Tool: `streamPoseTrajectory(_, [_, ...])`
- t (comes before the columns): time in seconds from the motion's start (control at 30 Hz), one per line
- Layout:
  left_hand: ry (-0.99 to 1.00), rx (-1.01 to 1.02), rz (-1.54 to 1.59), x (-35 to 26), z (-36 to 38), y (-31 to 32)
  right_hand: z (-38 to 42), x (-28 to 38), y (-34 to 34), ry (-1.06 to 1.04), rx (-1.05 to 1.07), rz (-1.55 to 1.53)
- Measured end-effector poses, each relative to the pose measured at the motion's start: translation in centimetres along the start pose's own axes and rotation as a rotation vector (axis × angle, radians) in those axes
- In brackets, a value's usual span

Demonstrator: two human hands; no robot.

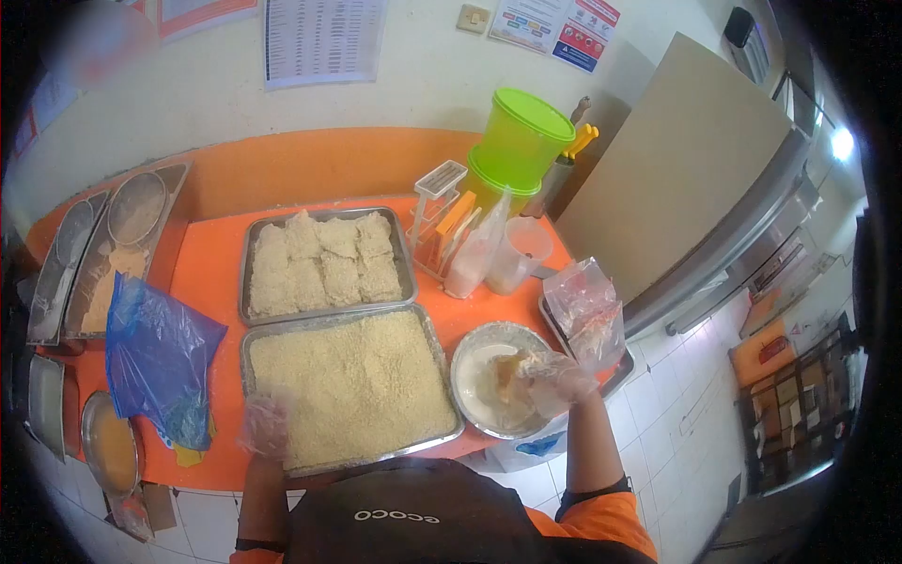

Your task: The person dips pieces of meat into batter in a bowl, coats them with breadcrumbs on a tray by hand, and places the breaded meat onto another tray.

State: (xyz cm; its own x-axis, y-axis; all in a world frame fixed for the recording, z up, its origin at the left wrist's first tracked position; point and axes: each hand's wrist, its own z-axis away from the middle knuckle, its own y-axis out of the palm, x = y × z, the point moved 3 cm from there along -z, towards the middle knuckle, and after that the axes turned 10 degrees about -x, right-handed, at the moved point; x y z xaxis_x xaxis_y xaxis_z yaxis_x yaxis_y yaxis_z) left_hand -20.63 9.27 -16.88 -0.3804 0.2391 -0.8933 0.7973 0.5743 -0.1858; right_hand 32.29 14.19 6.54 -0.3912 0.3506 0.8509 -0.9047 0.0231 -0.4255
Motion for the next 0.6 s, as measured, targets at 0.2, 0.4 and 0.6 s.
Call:
streamPoseTrajectory(0.2, [-0.079,0.084,0.113,1.1,-0.3,-0.1,-0.1,0.6,-1.1,-0.153,-0.063,0.04])
streamPoseTrajectory(0.4, [0.127,0.09,-0.708,-0.2,-0.3,0.4,-1.8,-1.7,-0.6,-0.474,-0.158,0.665])
streamPoseTrajectory(0.6, [0.328,0.038,-0.624,-0.9,-0.6,0.4,-2.2,-10.7,2.9,-0.508,-0.06,0.905])
